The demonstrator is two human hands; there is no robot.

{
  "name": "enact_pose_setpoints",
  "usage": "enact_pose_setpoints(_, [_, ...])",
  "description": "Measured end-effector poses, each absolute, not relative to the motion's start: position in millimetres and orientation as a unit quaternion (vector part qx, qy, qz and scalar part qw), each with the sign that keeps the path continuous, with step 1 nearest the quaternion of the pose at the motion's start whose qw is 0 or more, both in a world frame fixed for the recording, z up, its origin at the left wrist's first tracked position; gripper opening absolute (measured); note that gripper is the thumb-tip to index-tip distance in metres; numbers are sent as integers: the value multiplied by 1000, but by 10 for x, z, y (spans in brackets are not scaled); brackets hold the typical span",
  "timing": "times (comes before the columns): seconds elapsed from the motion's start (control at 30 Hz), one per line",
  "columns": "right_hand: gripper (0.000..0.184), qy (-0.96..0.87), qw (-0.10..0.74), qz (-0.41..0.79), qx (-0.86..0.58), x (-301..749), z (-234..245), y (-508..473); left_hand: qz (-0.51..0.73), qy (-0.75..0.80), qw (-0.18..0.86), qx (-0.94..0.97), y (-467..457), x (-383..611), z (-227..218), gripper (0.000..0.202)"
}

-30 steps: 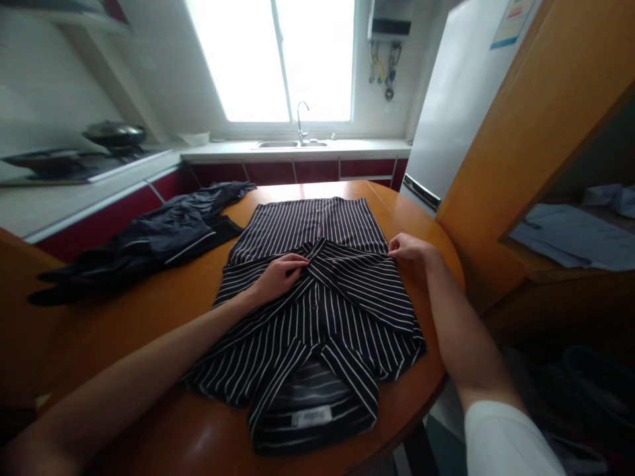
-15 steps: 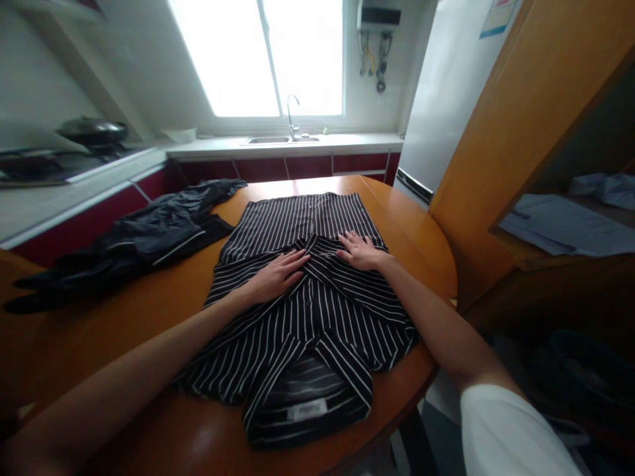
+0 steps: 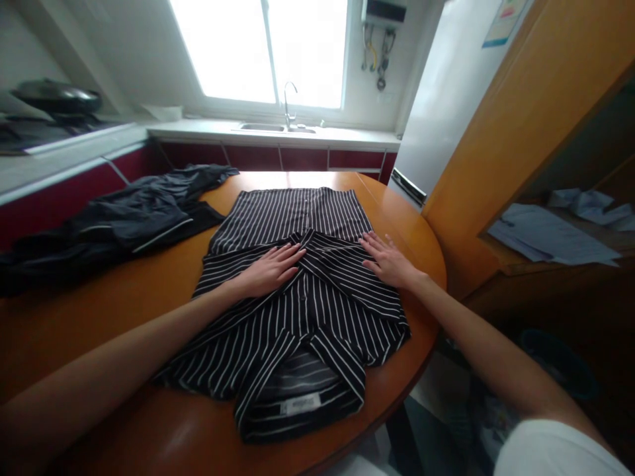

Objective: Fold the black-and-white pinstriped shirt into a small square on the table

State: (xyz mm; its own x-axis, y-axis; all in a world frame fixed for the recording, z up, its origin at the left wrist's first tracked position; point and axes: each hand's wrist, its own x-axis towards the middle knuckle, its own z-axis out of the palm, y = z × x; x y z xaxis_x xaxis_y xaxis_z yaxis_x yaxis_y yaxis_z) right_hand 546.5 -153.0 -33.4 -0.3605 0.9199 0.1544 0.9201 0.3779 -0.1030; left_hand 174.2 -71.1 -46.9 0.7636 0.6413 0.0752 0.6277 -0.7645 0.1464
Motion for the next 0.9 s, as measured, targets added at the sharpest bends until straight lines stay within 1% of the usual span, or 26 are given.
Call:
enact_pose_setpoints(0.13, [68,-875,61,82,-473,5301,-316,-2084,87,333,80,935,-688,1737,-517,60])
enact_pose_setpoints(0.27, [73,-874,36,114,-471,5377,-337,-2395,111,328,89,934,-680,1732,-561,59])
enact_pose_setpoints(0.33, [70,-872,43,119,-472,5456,-300,-2390,116,328,87,933,-684,1732,-568,59])
enact_pose_setpoints(0.4, [65,-861,80,106,-491,5495,-235,-2274,116,328,85,934,-692,1734,-561,58])
enact_pose_setpoints(0.47, [62,-836,138,77,-525,5463,-168,-2061,107,329,82,935,-705,1736,-542,57])
enact_pose_setpoints(0.57, [64,-806,203,54,-554,5285,-103,-1632,87,333,75,936,-728,1737,-502,57])
enact_pose_setpoints(0.63, [65,-801,216,60,-555,5121,-95,-1337,78,336,73,936,-744,1734,-479,58])
enact_pose_setpoints(0.73, [65,-806,201,72,-551,4906,-141,-985,76,337,73,936,-762,1725,-462,56])
enact_pose_setpoints(0.9, [65,-804,124,63,-579,4834,-398,-732,78,335,74,936,-765,1709,-477,57])
